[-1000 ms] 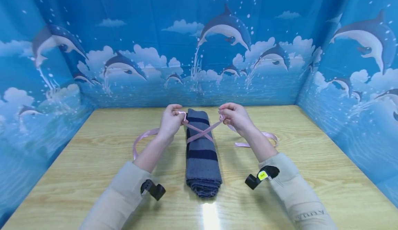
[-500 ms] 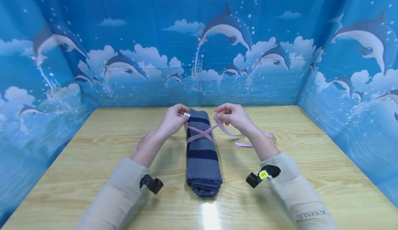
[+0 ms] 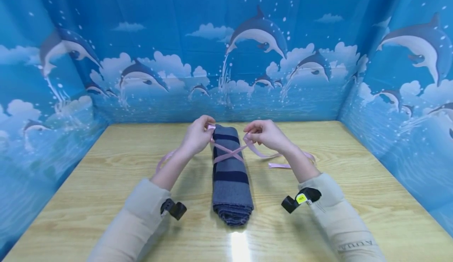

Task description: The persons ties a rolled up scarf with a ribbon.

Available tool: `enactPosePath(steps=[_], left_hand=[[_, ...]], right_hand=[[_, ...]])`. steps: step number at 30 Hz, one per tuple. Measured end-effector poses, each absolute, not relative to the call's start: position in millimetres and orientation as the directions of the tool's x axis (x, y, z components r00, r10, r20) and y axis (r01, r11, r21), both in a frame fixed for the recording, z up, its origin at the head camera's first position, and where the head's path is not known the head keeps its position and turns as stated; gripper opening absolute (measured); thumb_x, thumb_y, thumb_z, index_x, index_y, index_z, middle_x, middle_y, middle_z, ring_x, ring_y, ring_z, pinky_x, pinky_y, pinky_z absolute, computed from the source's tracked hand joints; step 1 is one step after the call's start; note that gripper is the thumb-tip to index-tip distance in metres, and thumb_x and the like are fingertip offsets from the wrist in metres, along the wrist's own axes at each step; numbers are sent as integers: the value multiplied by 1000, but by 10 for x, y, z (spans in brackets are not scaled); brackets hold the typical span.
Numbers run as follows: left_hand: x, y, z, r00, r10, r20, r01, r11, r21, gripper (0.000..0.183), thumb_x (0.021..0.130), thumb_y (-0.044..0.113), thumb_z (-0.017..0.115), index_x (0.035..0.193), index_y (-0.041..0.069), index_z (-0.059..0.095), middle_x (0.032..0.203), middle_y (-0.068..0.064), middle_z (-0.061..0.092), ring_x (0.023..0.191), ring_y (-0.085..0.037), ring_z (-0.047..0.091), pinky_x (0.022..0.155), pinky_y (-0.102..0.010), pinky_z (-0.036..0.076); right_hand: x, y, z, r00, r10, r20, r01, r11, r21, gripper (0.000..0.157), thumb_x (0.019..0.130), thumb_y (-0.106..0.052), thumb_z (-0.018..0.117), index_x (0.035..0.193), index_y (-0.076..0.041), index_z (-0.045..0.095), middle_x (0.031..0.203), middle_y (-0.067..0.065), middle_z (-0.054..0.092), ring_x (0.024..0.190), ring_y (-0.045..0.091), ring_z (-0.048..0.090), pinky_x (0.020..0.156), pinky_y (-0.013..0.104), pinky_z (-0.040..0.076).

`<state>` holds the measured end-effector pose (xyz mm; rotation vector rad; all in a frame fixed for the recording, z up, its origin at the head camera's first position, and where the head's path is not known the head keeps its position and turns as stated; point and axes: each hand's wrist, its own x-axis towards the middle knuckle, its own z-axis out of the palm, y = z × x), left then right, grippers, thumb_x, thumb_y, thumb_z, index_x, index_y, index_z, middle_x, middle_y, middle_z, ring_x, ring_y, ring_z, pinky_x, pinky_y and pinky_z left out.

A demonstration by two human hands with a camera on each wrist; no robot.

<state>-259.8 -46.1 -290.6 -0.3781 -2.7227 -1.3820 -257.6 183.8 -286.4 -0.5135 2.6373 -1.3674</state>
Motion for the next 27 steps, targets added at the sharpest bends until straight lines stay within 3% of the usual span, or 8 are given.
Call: enactPosePath(steps=[8, 13, 17, 20, 27], left_hand=[[-2566, -437, -2840, -963, 230, 140, 249, 563, 788, 29, 96, 14, 49, 123, 4, 53, 106, -10, 57, 66, -17, 62, 53, -29, 47], [-2555, -429, -2801, -964, 235, 125, 242, 582, 776, 26, 92, 8, 52, 118, 7, 57, 101, -8, 58, 66, -20, 61, 53, -29, 48], [-2541, -412, -2762, -968, 237, 80, 209, 594, 777, 37, 85, -2, 49, 121, 8, 55, 101, -7, 57, 65, -23, 60, 47, -28, 45], [-2535, -394, -2733, -967, 243, 77, 210, 589, 781, 34, 89, 0, 49, 122, 8, 54, 102, -7, 56, 65, -23, 61, 45, -27, 44], [-2552, -349, -2706, -959, 260, 116, 258, 621, 740, 29, 93, 8, 48, 122, 9, 54, 106, -5, 57, 64, -16, 60, 58, -29, 47]], right_hand=[[-2578, 1782, -2805, -922, -377, 84, -293, 541, -788, 21, 91, -8, 55, 110, -2, 62, 89, 11, 63, 71, 22, 56, 60, 31, 47], [-2590, 1750, -2780, -920, -382, 87, -301, 545, -782, 20, 91, -7, 56, 109, -2, 62, 87, 11, 63, 71, 21, 57, 60, 30, 47], [-2585, 1732, -2757, -916, -392, 83, -307, 554, -774, 21, 91, -8, 57, 110, -2, 62, 88, 11, 62, 73, 23, 58, 61, 30, 47], [-2586, 1719, -2742, -916, -393, 84, -308, 555, -773, 21, 91, -9, 56, 110, -3, 62, 88, 11, 62, 77, 28, 58, 62, 31, 47], [-2572, 1699, -2708, -909, -406, 97, -332, 563, -757, 22, 92, -8, 55, 112, -2, 61, 89, 11, 62, 80, 28, 58, 63, 30, 47]])
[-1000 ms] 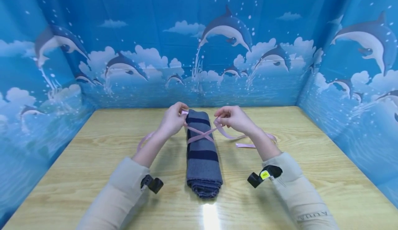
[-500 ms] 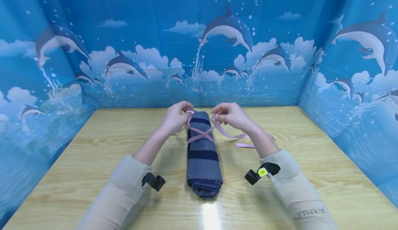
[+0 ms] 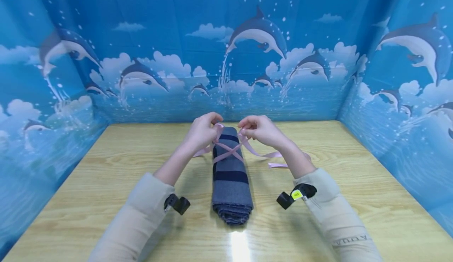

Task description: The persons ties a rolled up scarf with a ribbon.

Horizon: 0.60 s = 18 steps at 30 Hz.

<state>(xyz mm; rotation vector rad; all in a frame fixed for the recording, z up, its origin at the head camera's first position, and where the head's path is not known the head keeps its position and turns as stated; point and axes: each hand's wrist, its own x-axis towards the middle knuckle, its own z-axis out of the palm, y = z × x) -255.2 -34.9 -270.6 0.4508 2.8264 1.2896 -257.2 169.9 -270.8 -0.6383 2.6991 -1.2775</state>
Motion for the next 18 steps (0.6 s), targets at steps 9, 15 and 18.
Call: enactPosePath(steps=[9, 15, 18], left_hand=[[-2617, -269, -2705, -936, 325, 132, 317, 621, 717, 29, 96, 10, 47, 124, 9, 52, 106, -6, 57, 62, -20, 61, 54, -30, 48], [-2631, -209, -2703, -927, 337, 167, 351, 616, 705, 28, 95, 10, 48, 122, 10, 54, 111, -7, 58, 57, -17, 58, 54, -28, 47], [-2623, -180, -2705, -923, 323, 210, 370, 591, 717, 25, 94, 11, 51, 118, 10, 58, 107, -5, 61, 53, -17, 56, 51, -27, 45]], right_hand=[[-2570, 1694, -2702, -897, -432, 95, -350, 562, -750, 23, 92, -7, 55, 114, -1, 60, 91, 11, 62, 83, 26, 59, 68, 31, 48], [-2572, 1671, -2710, -911, -405, 77, -314, 561, -766, 27, 92, -8, 55, 119, -3, 57, 92, 10, 61, 85, 29, 59, 67, 32, 47], [-2575, 1656, -2722, -920, -385, 73, -283, 524, -804, 30, 92, -8, 56, 122, -4, 54, 92, 10, 61, 86, 32, 58, 67, 31, 46]])
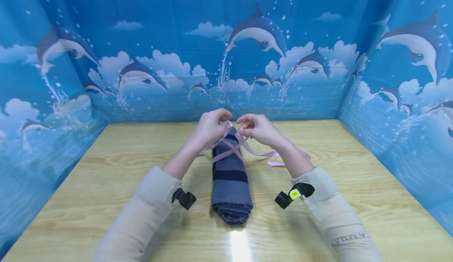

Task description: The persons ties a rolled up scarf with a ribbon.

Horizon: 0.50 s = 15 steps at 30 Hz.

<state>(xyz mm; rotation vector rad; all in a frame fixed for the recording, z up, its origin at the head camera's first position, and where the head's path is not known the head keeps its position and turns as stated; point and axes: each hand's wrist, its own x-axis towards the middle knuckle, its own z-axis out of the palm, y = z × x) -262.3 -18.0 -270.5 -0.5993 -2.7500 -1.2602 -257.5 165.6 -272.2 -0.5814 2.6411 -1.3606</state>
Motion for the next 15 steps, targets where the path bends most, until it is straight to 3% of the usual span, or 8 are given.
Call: enactPosePath(steps=[4, 10, 15], left_hand=[[-2606, -152, -2718, -917, 287, 277, 394, 552, 735, 20, 93, 13, 54, 111, 10, 62, 99, -2, 64, 49, -17, 53, 45, -27, 41], [-2592, -124, -2756, -911, 242, 334, 412, 506, 758, 16, 91, 14, 57, 102, 10, 68, 90, 0, 67, 49, -17, 53, 44, -26, 39], [-2594, -117, -2770, -916, 234, 325, 399, 471, 787, 16, 89, 13, 59, 101, 10, 69, 88, 0, 68, 58, -18, 60, 47, -27, 44]], right_hand=[[-2584, 1638, -2751, -929, -363, 72, -241, 448, -861, 34, 91, -8, 57, 124, -3, 53, 90, 11, 62, 84, 32, 58, 65, 29, 45], [-2600, 1623, -2784, -944, -325, 58, -183, 369, -911, 35, 90, -7, 58, 125, -2, 52, 86, 9, 63, 72, 16, 58, 63, 29, 45], [-2625, 1609, -2822, -952, -306, 15, -108, 288, -952, 37, 89, -7, 60, 125, -3, 52, 86, 7, 64, 77, 21, 60, 62, 27, 47]])
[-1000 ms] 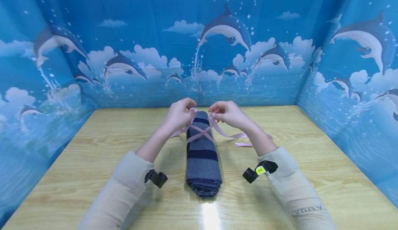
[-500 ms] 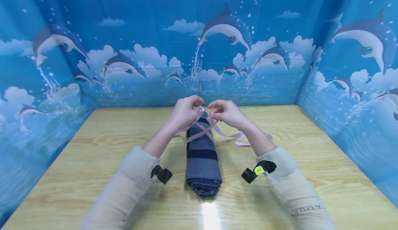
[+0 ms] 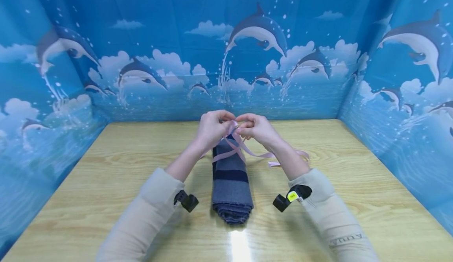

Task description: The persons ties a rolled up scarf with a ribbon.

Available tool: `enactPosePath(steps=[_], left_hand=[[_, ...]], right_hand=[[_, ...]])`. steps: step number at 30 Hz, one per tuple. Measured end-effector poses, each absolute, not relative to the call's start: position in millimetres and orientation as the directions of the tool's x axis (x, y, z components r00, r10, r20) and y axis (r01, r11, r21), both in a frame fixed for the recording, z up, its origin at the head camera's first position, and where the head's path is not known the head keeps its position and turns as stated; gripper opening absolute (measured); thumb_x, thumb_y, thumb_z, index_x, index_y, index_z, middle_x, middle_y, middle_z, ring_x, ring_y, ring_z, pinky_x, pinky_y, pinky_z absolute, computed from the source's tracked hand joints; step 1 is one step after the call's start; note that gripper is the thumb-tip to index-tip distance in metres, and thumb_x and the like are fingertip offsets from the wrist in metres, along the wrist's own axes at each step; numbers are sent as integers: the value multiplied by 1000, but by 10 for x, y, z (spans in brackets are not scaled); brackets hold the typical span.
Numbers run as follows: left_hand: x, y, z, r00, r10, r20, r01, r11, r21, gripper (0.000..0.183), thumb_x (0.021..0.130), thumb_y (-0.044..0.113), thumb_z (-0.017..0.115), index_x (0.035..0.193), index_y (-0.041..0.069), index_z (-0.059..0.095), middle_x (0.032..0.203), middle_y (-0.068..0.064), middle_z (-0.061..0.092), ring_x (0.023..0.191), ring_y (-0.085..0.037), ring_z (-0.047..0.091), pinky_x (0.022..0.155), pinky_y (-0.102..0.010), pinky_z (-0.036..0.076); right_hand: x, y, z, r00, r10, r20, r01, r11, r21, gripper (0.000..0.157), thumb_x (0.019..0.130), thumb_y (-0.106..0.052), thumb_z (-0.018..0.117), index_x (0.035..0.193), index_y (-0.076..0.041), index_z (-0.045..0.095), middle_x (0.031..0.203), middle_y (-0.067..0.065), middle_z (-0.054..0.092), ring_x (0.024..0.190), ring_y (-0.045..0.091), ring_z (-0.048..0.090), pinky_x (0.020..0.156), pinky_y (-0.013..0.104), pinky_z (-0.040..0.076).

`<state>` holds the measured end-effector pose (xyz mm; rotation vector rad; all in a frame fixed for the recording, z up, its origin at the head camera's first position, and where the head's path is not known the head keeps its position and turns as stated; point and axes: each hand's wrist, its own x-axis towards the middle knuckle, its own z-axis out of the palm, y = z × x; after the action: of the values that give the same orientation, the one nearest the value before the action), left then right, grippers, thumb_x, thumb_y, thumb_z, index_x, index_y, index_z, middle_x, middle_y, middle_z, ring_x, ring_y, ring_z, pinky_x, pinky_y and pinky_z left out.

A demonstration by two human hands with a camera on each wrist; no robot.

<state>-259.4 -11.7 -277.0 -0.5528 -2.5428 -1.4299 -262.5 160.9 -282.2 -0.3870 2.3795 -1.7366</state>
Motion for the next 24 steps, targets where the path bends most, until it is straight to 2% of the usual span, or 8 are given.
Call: enactPosePath(steps=[3, 8, 13, 20, 24], left_hand=[[-2596, -113, -2781, -921, 230, 314, 387, 454, 803, 15, 89, 15, 61, 101, 10, 70, 89, 1, 69, 64, -14, 62, 51, -27, 48], [-2596, -102, -2803, -931, 214, 295, 361, 424, 831, 15, 87, 17, 64, 99, 10, 70, 89, 1, 69, 70, -11, 63, 55, -26, 49], [-2605, -90, -2844, -936, 207, 285, 347, 412, 842, 16, 87, 18, 65, 99, 10, 71, 89, 0, 69, 74, -10, 64, 59, -26, 51], [-2612, -78, -2893, -944, 197, 264, 321, 376, 869, 16, 88, 17, 64, 102, 10, 70, 92, -2, 69, 77, -12, 64, 63, -27, 52], [-2613, -74, -2922, -943, 198, 267, 324, 367, 872, 17, 88, 17, 64, 102, 11, 71, 91, -3, 70, 77, -12, 65, 63, -27, 52]], right_hand=[[-2629, 1588, -2845, -955, -296, -1, -76, 248, -966, 40, 88, -6, 61, 127, -3, 51, 89, 8, 65, 82, 25, 60, 62, 25, 48], [-2647, 1555, -2880, -966, -260, -8, -51, 220, -974, 41, 87, -3, 61, 127, -1, 51, 93, 9, 66, 83, 21, 62, 61, 24, 48], [-2641, 1522, -2910, -969, -246, -20, -21, 163, -986, 40, 87, -1, 61, 126, 0, 53, 90, 5, 66, 79, 14, 62, 63, 25, 48], [-2621, 1508, -2921, -967, -254, -7, -28, 134, -991, 40, 86, -1, 61, 126, 0, 54, 86, 5, 66, 81, 15, 63, 65, 26, 49], [-2622, 1504, -2924, -967, -255, -9, -29, 144, -989, 38, 87, 0, 60, 125, -1, 55, 87, 6, 65, 81, 16, 63, 71, 33, 50]])
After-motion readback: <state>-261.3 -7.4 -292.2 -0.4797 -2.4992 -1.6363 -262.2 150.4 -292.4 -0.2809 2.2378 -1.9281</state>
